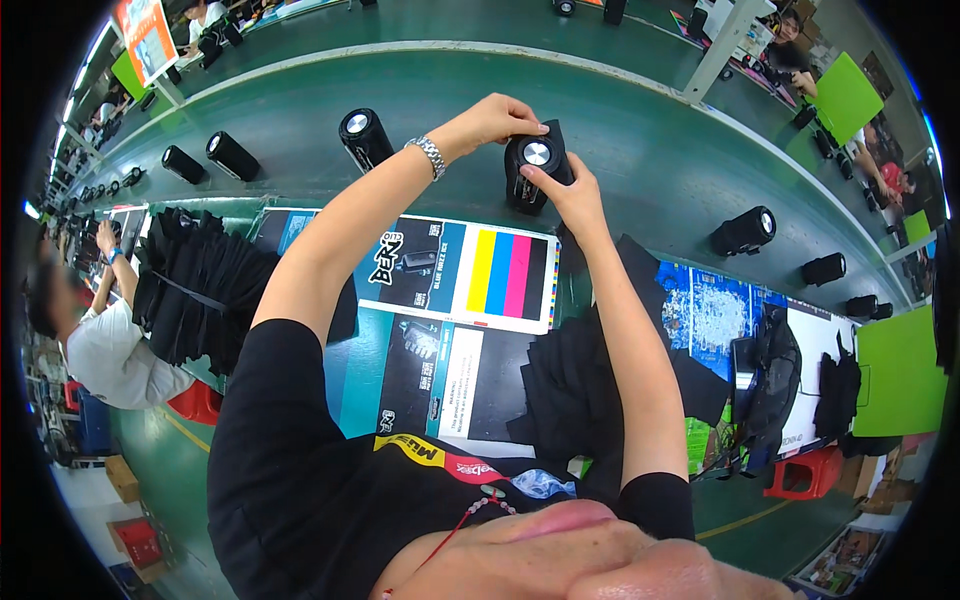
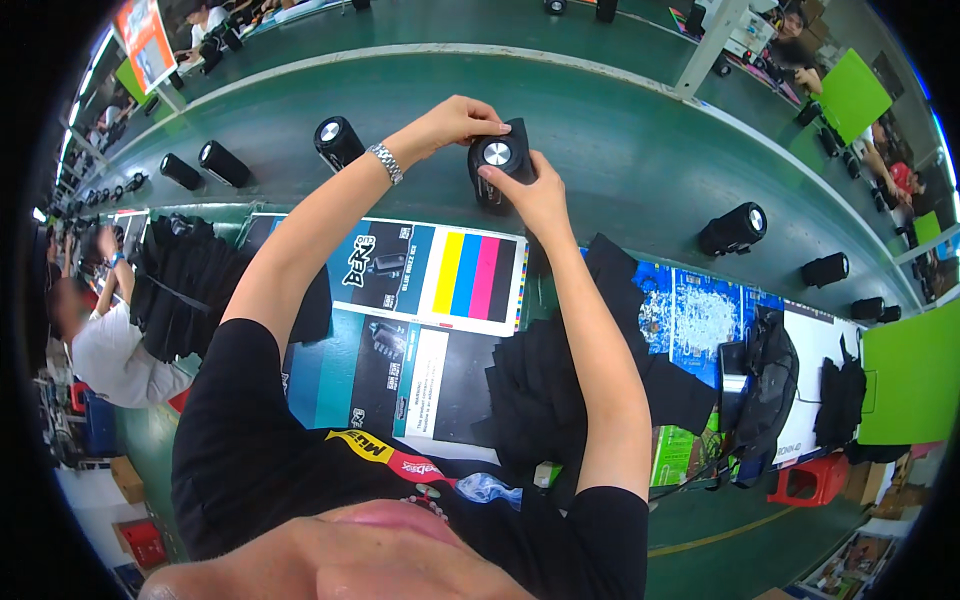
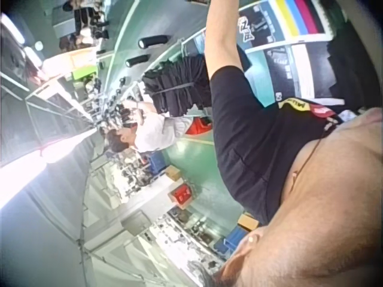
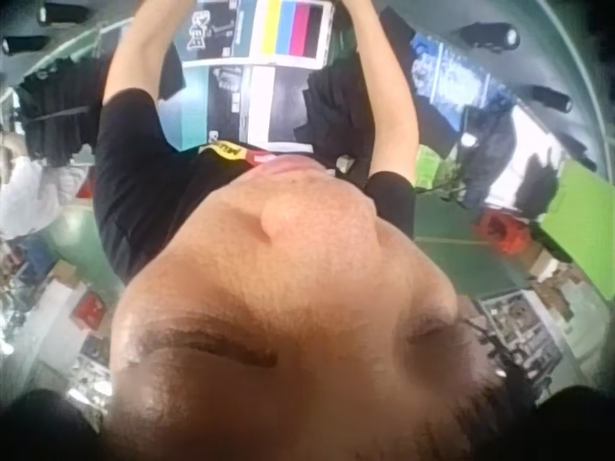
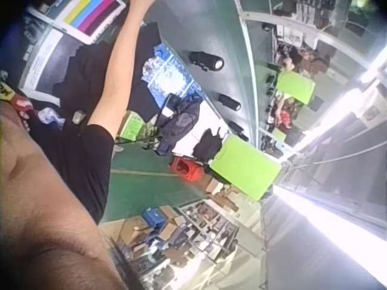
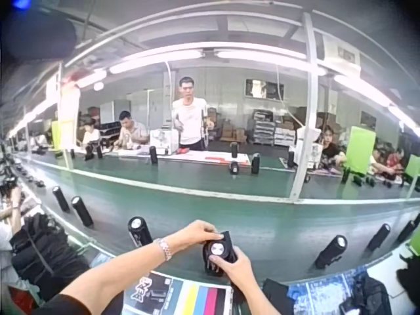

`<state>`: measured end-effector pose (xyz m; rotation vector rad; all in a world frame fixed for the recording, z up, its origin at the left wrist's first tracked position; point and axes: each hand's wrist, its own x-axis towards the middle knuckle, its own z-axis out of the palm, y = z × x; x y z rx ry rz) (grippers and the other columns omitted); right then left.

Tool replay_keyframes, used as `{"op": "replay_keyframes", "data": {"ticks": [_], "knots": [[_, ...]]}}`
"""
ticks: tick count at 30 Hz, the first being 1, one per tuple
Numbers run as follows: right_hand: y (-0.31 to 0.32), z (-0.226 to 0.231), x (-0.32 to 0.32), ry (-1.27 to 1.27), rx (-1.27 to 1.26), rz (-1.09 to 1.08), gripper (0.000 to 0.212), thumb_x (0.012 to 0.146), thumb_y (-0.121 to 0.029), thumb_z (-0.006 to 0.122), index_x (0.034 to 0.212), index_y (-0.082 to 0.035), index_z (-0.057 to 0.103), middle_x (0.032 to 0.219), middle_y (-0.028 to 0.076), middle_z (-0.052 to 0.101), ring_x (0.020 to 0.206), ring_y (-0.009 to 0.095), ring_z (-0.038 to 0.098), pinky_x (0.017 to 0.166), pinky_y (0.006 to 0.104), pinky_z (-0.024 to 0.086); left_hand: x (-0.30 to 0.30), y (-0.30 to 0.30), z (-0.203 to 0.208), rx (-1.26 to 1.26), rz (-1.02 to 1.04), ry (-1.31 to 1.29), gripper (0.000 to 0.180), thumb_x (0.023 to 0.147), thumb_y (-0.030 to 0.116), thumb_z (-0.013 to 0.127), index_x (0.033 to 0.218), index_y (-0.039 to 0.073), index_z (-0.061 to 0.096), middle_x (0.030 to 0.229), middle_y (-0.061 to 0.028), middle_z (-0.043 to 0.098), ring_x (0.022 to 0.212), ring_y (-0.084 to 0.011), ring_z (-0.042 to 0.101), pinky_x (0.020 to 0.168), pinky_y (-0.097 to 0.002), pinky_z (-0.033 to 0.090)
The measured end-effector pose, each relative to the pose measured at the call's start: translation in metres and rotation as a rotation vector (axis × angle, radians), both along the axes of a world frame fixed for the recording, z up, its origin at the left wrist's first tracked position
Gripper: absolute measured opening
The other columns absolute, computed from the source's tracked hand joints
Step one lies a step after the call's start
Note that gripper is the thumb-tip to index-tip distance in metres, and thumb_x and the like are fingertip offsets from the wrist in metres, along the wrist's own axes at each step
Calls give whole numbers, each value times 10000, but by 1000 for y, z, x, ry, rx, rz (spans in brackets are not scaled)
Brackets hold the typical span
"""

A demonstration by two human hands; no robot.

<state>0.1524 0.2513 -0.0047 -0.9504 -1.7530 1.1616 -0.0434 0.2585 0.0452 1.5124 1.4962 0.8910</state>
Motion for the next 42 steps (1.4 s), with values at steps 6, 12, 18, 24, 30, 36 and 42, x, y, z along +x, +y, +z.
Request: {"op": "replay_keyframes", "data": {"ticks": [6,12,18,24,30,36,42], "knots": [[12,-3,11,67,-79,4,506,658,-354,828,965,18,674,816,99,693,756,147,648,708,284,503,22,-6,-3,819,3,537,234,832,195,674,784,-22,599,733,-102,540,620,-234,520,561,-328,421],[9,12,17,-14,-191,44,463,670,-330,818,960,5,683,863,83,693,786,125,639,723,253,487,30,-23,-7,1023,77,501,170,821,109,673,766,-17,572,745,-106,507,605,-273,517,556,-349,429],[24,13,29,-27,-192,66,461,709,-426,754,1012,-88,672,703,-49,527,500,35,356,442,205,229,48,-21,-3,1083,62,467,146,825,65,647,736,-15,563,763,-107,518,656,-297,547,579,-367,447],[37,17,36,-39,-263,39,492,704,-419,775,1003,-36,696,762,40,646,656,96,547,557,253,400,54,-21,-19,1026,54,247,93,814,67,691,821,-10,638,771,-58,548,630,-141,513,543,-258,395],[35,24,69,-326,-42,267,693,666,-352,820,1190,36,585,1153,187,620,1065,239,588,946,313,426,51,-39,-23,852,57,174,132,828,102,693,943,38,682,892,-48,590,735,-120,574,631,-235,472],[83,27,85,-305,-286,-36,325,711,-95,664,1016,16,660,884,103,666,765,168,607,710,281,465,59,-8,-28,411,387,-609,444,985,400,444,1088,11,630,996,-97,632,899,-161,602,847,-292,457],[72,-29,0,701,-394,-411,137,856,-76,541,896,29,619,699,65,600,639,147,571,591,260,443,108,7,-69,227,403,-1043,652,980,516,334,930,-60,636,832,-158,685,773,-177,648,758,-273,492]]}}
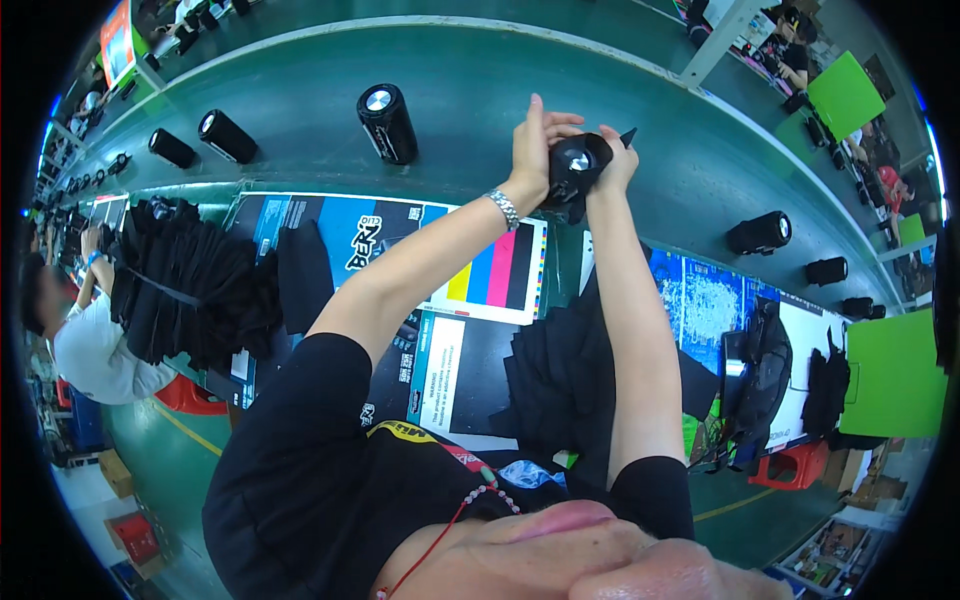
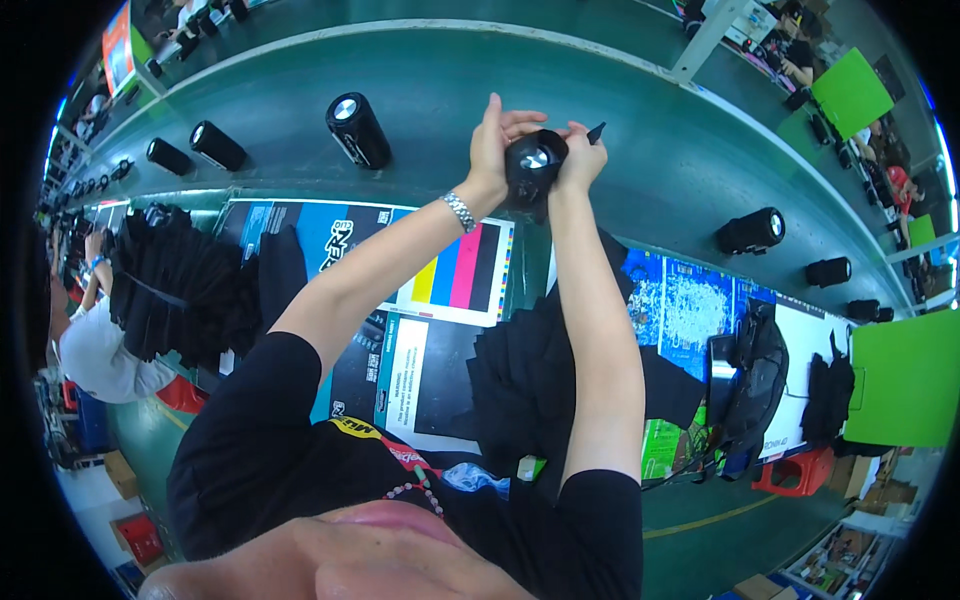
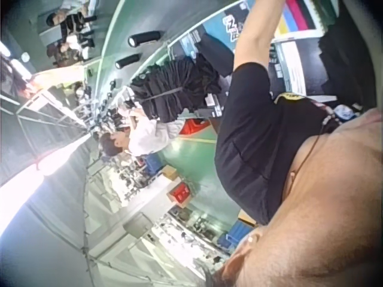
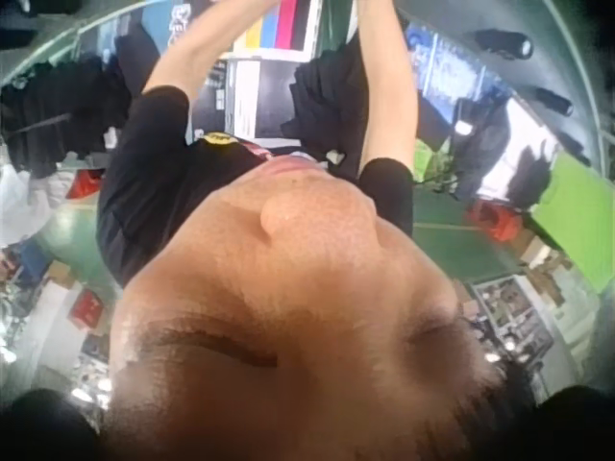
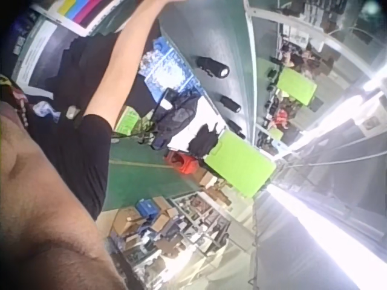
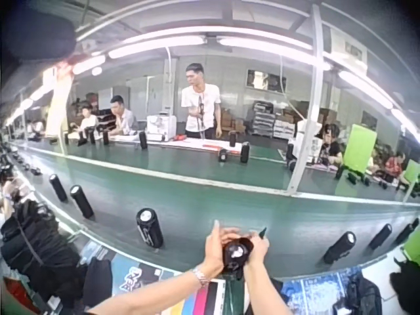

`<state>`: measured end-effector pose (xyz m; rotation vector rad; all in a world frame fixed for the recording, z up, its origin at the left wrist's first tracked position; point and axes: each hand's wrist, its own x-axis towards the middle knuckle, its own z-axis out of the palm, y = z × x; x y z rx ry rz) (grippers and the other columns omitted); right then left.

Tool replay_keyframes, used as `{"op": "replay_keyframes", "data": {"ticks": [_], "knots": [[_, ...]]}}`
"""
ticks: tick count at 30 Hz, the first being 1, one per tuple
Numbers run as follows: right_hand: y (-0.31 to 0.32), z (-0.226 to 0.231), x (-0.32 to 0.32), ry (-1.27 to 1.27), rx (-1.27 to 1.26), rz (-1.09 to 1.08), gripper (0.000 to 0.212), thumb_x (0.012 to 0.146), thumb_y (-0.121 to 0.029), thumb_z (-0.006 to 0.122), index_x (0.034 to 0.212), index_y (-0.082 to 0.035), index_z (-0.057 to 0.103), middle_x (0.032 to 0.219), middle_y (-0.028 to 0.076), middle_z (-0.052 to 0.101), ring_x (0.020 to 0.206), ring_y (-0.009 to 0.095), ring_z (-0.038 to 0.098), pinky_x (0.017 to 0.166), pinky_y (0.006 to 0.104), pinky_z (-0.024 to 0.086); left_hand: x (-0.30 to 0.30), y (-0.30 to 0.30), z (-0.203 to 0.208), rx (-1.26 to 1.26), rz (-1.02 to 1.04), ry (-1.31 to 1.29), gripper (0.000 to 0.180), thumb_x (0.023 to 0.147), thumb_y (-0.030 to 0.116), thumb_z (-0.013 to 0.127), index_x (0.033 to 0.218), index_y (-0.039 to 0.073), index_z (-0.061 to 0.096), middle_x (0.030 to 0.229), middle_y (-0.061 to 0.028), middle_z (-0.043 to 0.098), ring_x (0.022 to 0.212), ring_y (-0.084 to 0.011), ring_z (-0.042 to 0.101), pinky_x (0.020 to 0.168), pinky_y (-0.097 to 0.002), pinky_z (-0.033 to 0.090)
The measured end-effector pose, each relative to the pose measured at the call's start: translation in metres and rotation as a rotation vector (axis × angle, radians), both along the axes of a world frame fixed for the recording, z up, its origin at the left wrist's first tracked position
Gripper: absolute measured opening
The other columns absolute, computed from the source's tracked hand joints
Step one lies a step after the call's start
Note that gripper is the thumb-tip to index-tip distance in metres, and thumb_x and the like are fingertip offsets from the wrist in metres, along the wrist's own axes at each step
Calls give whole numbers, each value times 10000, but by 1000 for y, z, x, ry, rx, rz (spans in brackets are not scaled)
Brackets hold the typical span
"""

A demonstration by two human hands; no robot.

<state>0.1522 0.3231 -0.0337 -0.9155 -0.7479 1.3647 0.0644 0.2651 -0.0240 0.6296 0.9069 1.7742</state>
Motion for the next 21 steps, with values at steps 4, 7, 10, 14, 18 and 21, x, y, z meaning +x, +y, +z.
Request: {"op": "replay_keyframes", "data": {"ticks": [4,7,10,14,18,21], "knots": [[20,-6,13,-119,171,-129,138,861,-103,566,874,21,626,656,74,603,605,145,578,580,270,452,12,15,-6,80,10,28,686,986,493,292,828,-69,654,767,-136,680,690,-155,634,675,-248,483],[39,-31,29,-286,259,-77,135,847,-98,579,859,18,646,667,73,630,631,155,599,595,286,461,21,28,-24,103,-12,153,568,980,422,372,779,-35,646,725,-91,659,635,-127,596,627,-249,465],[52,-79,31,-533,242,-105,157,819,-98,592,815,32,681,738,83,673,675,173,629,644,308,478,17,33,-57,-3,71,54,448,954,337,482,710,-14,615,644,-34,611,558,-99,545,550,-249,433],[59,-76,36,-447,274,-29,171,814,-128,621,818,33,678,740,119,674,698,192,629,675,323,477,15,35,-54,-27,224,275,471,956,350,467,785,-51,646,652,-76,630,611,-110,570,598,-265,448],[67,-59,70,-792,251,-255,284,895,-260,582,922,21,619,816,101,667,711,202,610,662,346,476,6,14,-39,-135,107,246,494,981,374,434,952,-78,631,780,-106,675,726,-158,630,718,-306,478],[29,26,95,-408,153,-326,278,940,-292,533,919,-19,580,736,78,624,628,119,539,492,266,413,-39,-36,-27,-139,111,379,477,1001,390,401,1168,-33,547,1014,-121,672,965,-158,627,880,-280,431]]}}
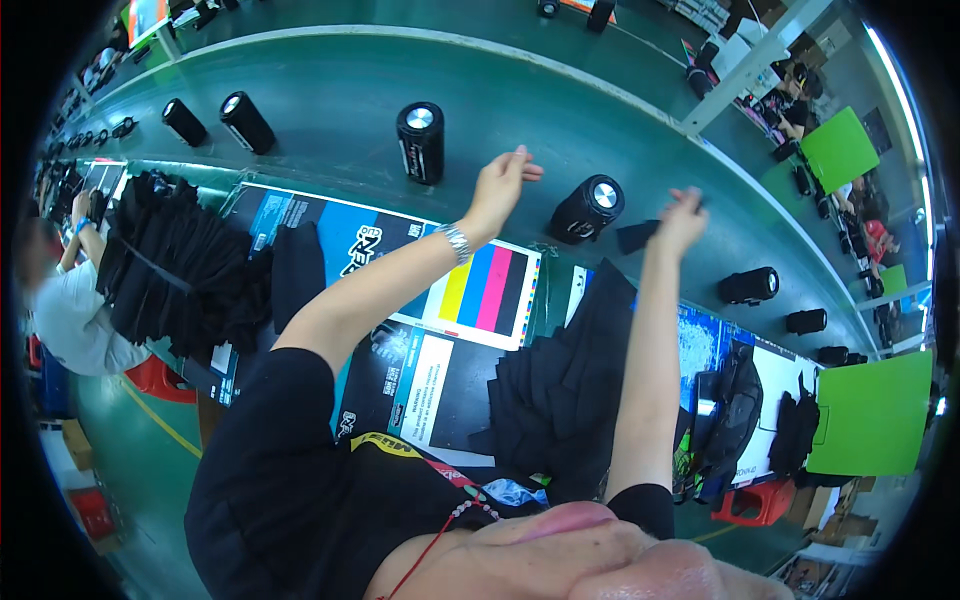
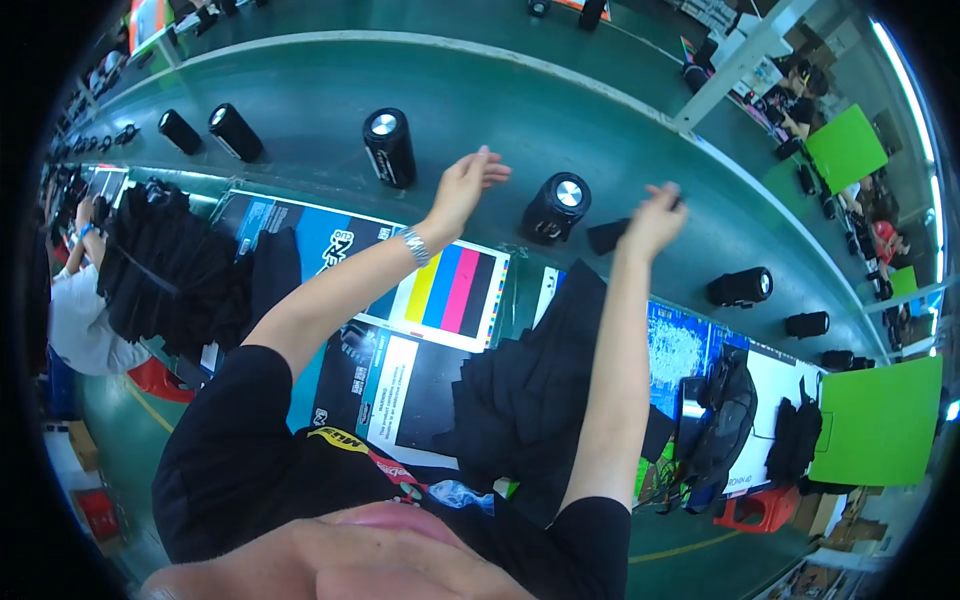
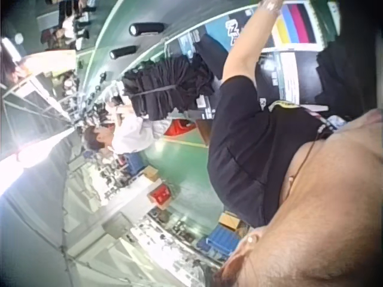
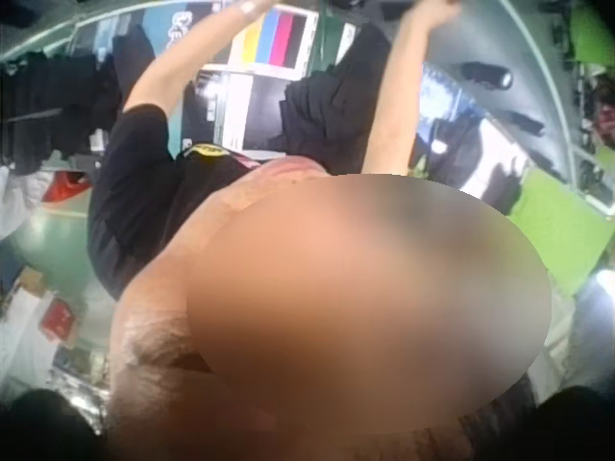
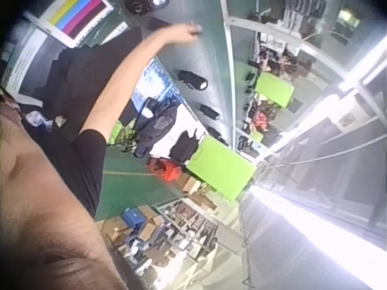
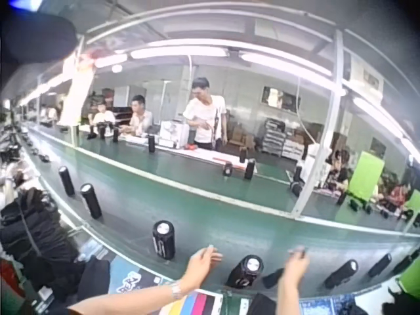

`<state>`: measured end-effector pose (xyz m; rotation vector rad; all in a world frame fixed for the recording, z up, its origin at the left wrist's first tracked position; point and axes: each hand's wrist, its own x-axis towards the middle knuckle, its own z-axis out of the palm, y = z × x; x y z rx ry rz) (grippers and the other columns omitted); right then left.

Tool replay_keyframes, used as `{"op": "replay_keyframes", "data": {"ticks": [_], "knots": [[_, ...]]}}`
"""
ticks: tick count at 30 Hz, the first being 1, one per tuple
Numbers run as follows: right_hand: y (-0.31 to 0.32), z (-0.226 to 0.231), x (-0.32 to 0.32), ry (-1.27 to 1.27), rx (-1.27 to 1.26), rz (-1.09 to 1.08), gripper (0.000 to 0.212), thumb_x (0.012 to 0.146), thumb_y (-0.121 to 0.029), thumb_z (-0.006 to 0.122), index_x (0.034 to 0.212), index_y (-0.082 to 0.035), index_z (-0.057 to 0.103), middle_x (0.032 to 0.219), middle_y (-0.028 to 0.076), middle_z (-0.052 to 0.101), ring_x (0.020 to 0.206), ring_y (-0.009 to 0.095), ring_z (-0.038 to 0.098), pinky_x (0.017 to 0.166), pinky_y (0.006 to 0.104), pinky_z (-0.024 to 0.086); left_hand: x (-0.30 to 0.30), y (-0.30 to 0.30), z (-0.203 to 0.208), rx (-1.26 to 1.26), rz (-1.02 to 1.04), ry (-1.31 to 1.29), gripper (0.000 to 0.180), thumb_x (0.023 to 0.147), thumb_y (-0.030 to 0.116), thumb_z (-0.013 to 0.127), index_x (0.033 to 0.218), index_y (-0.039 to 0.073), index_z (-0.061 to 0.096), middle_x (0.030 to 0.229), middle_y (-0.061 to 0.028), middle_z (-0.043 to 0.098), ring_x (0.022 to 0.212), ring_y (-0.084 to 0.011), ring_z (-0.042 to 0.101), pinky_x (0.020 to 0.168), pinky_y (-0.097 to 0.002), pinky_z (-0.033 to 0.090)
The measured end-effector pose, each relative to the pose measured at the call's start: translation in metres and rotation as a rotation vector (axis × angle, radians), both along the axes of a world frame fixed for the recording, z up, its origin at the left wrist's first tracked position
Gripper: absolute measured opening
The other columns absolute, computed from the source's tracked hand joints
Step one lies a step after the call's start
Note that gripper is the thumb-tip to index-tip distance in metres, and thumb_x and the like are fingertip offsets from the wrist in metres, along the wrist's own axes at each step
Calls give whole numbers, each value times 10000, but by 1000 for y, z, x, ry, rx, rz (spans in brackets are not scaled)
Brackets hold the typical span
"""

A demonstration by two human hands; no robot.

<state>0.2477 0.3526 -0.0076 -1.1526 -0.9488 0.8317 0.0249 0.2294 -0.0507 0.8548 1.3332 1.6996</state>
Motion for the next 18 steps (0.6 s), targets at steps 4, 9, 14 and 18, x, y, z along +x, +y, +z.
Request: {"op": "replay_keyframes", "data": {"ticks": [4,9,14,18], "knots": [[-73,90,21,177,85,246,340,959,-326,499,857,-22,612,712,67,607,549,86,486,439,221,348,-22,-75,32,45,-49,104,453,997,378,420,1159,-18,569,1061,-104,657,996,-152,609,885,-280,429],[-185,54,-65,-78,-61,808,410,965,-361,485,840,1,632,927,111,666,852,170,597,766,295,458,3,-151,49,77,-321,105,332,953,286,547,1103,-3,613,1035,-63,644,985,-107,580,846,-253,439],[-241,-3,-126,168,-219,934,376,971,-372,494,957,-17,616,1027,107,643,968,162,570,826,309,465,-14,-196,21,36,-222,19,177,899,186,636,944,15,654,821,24,617,762,-36,539,691,-199,424],[-271,-10,-142,412,-474,966,375,952,-360,549,1049,-6,625,922,38,648,842,103,610,773,225,465,-43,-215,4,59,123,-55,145,906,168,626,983,47,643,824,50,598,706,-9,496,626,-163,380]]}}
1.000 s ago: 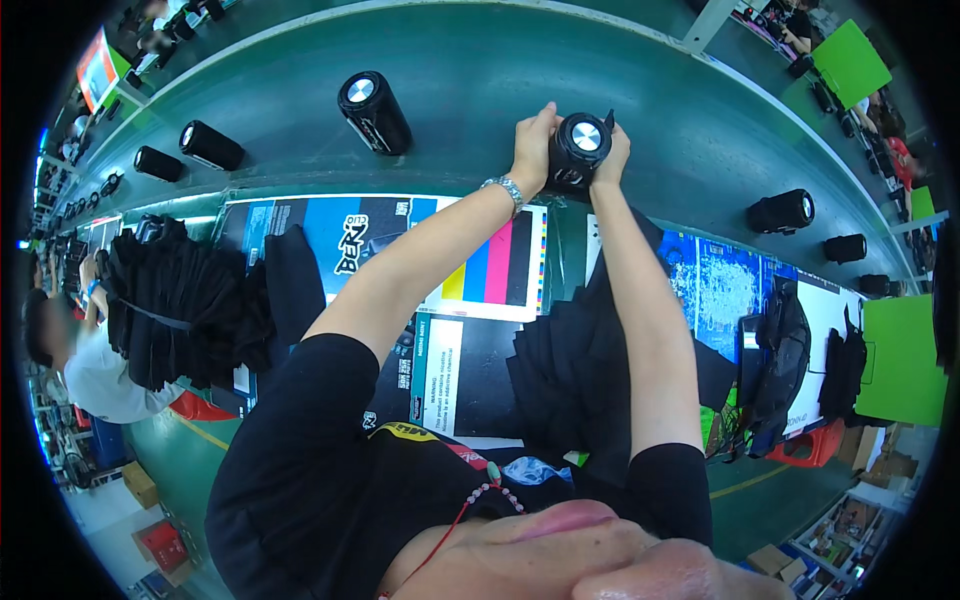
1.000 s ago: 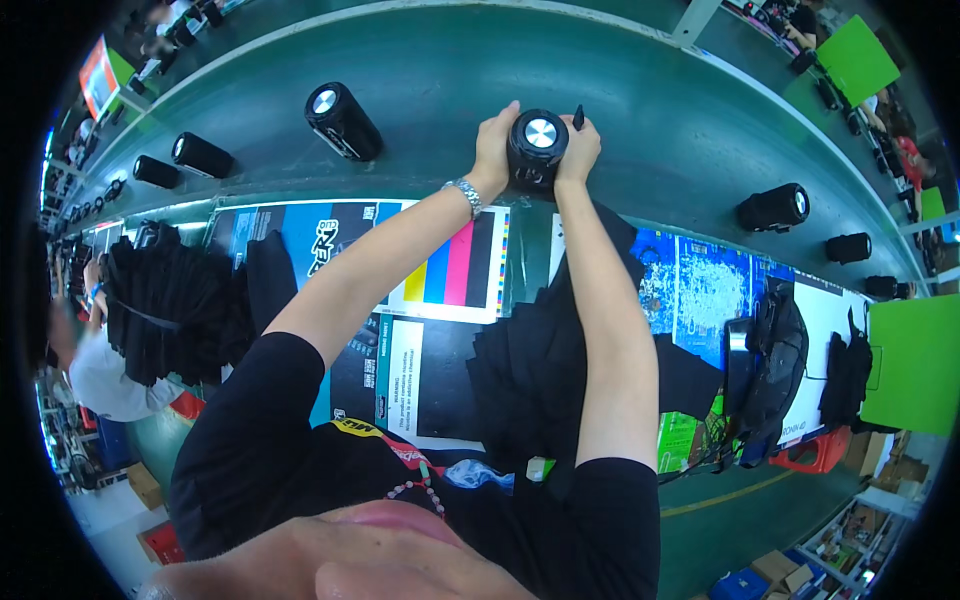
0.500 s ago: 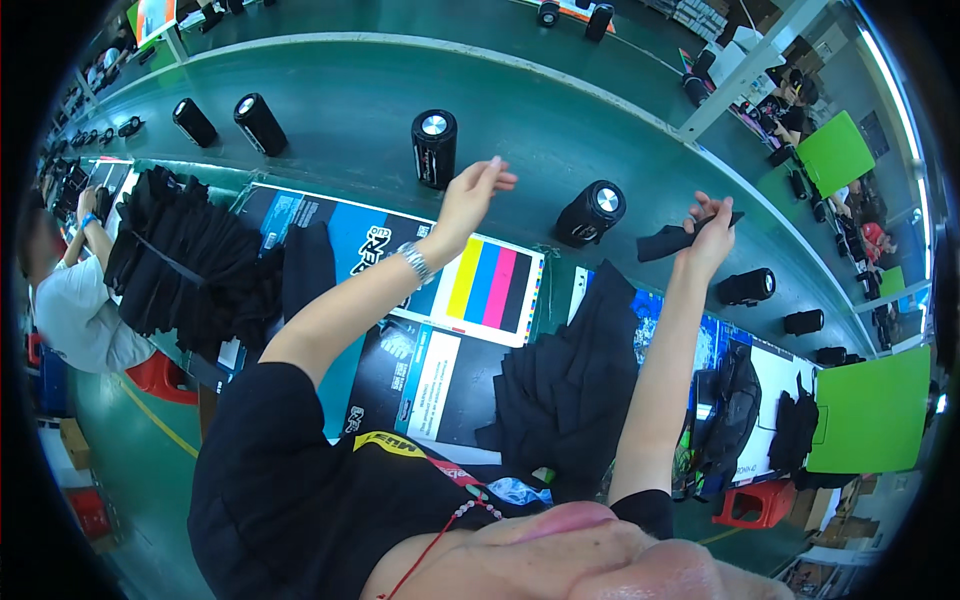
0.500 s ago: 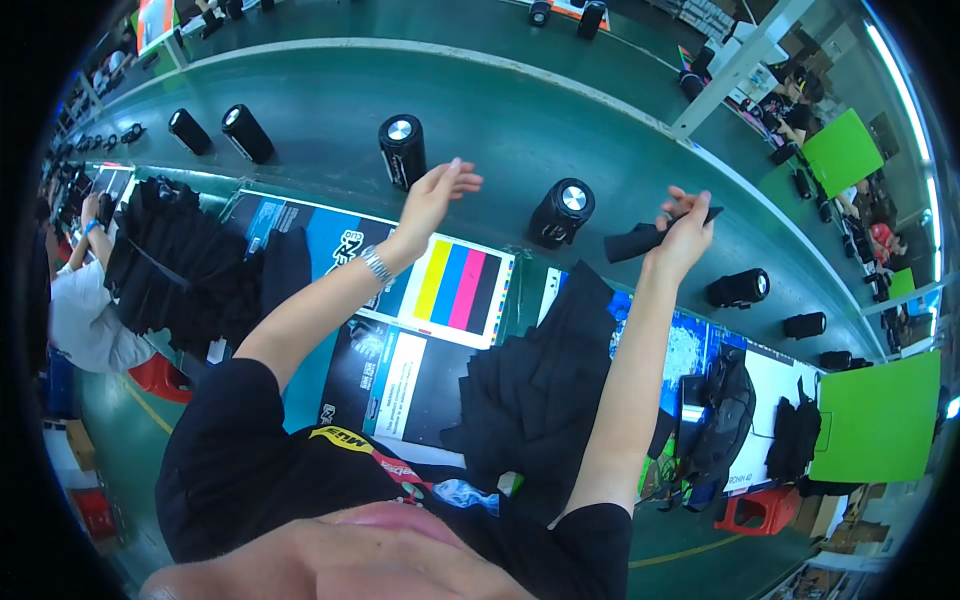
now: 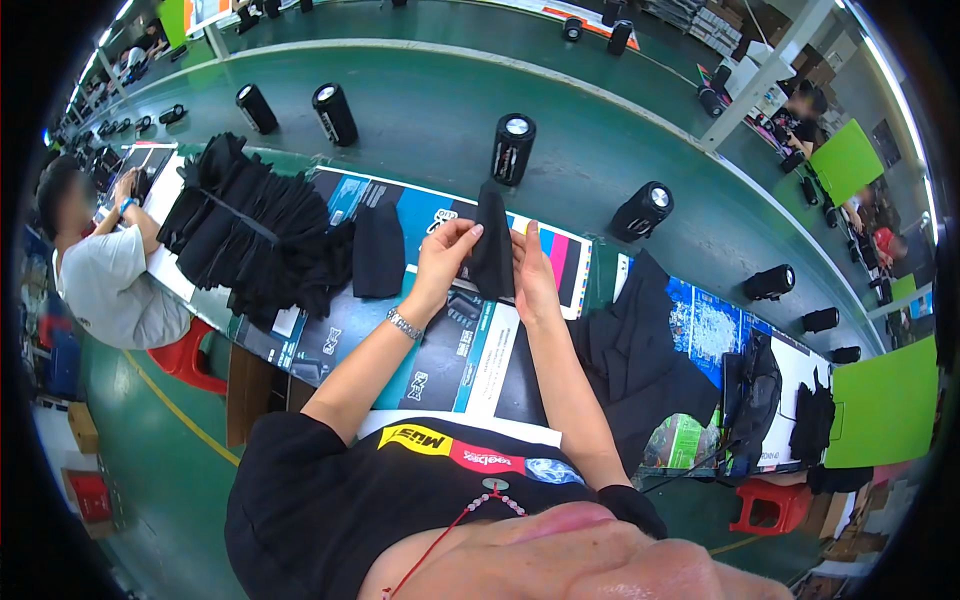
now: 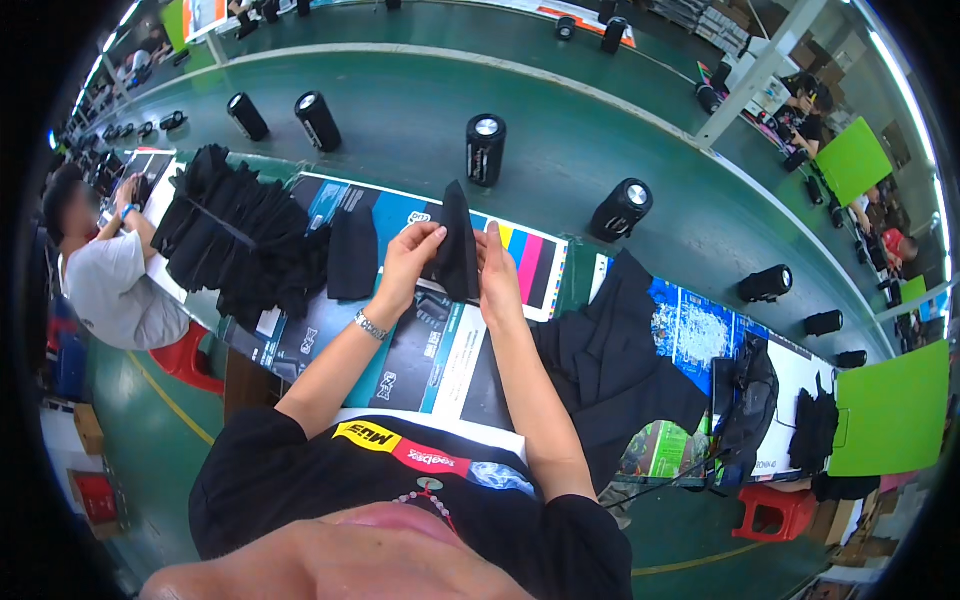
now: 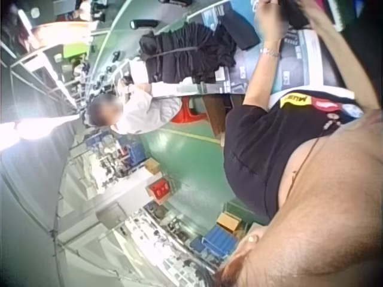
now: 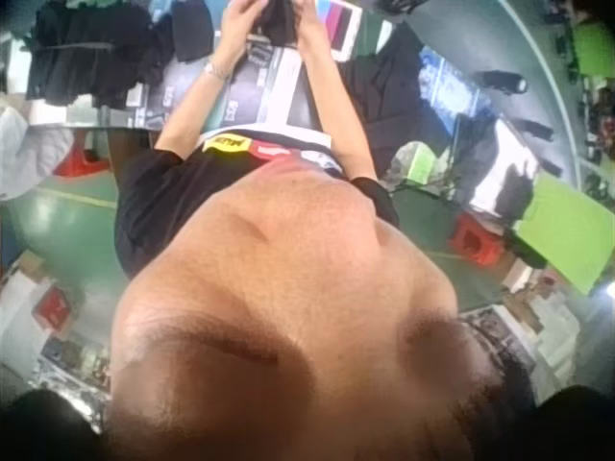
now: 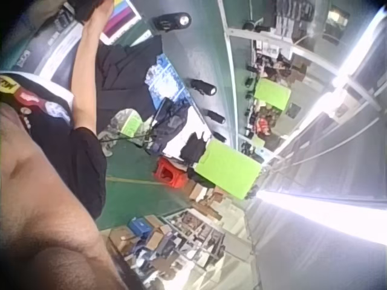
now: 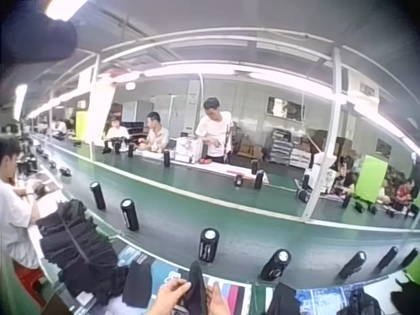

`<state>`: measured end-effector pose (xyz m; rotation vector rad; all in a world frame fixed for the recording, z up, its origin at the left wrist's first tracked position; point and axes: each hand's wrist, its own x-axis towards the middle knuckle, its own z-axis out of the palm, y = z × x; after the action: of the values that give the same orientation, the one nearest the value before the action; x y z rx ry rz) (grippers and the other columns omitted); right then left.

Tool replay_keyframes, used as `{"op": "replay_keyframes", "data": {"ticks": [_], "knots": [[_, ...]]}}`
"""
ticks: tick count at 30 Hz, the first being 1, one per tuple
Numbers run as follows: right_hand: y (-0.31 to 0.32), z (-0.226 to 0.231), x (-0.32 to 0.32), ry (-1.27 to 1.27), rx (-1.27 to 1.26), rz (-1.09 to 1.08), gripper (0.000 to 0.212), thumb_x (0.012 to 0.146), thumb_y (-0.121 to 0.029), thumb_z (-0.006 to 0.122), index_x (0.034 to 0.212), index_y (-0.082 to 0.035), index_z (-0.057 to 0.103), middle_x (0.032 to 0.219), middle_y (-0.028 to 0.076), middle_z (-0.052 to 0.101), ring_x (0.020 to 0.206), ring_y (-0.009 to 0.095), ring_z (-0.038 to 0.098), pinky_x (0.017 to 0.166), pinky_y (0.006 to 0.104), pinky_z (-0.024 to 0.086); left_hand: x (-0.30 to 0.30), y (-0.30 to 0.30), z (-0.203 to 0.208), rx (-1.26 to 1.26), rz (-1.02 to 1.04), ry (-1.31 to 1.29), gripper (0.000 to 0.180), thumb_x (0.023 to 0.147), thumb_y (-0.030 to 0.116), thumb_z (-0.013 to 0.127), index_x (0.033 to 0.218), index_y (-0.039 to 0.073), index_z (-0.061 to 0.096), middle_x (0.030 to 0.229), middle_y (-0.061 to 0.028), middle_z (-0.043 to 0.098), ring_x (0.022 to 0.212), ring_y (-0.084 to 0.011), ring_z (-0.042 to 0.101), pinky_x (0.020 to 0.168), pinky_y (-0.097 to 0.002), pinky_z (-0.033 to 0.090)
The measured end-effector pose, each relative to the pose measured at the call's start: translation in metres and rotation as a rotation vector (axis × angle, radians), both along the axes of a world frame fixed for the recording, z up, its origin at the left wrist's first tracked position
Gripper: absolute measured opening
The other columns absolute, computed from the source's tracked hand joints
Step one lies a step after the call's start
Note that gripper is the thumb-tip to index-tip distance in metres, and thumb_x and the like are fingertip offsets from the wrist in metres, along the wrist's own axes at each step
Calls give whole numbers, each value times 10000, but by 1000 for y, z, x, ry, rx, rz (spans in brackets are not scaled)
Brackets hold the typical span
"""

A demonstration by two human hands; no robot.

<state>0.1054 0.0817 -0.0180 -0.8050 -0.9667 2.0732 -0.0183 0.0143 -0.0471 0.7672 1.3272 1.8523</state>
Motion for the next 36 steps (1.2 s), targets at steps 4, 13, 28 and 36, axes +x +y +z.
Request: {"op": "replay_keyframes", "data": {"ticks": [4,13,28,36], "knots": [[0,-32,8,-121,198,9,244,915,-234,620,1023,-16,641,912,21,656,829,88,609,757,210,460,-5,-8,-2,-32,-116,-91,103,899,175,637,927,95,578,803,71,549,697,-9,485,617,-161,370],[3,-27,15,-177,320,-175,222,895,-169,645,1018,13,670,922,10,652,804,69,571,709,205,435,-1,-8,-5,-10,-262,-311,144,878,154,658,912,125,521,809,59,567,678,-14,508,579,-171,369],[-7,-34,5,-27,50,145,229,921,-109,548,1141,-46,559,867,-3,613,743,63,581,600,216,467,9,-5,5,78,275,601,105,821,-20,645,922,-3,623,896,-60,645,773,-134,609,706,-259,478],[8,-11,13,-116,248,182,117,881,-87,591,990,-44,588,839,-5,595,801,86,552,751,226,429,-2,0,17,148,80,75,172,900,21,579,1069,0,561,905,-62,658,839,-85,618,735,-209,479]]}}
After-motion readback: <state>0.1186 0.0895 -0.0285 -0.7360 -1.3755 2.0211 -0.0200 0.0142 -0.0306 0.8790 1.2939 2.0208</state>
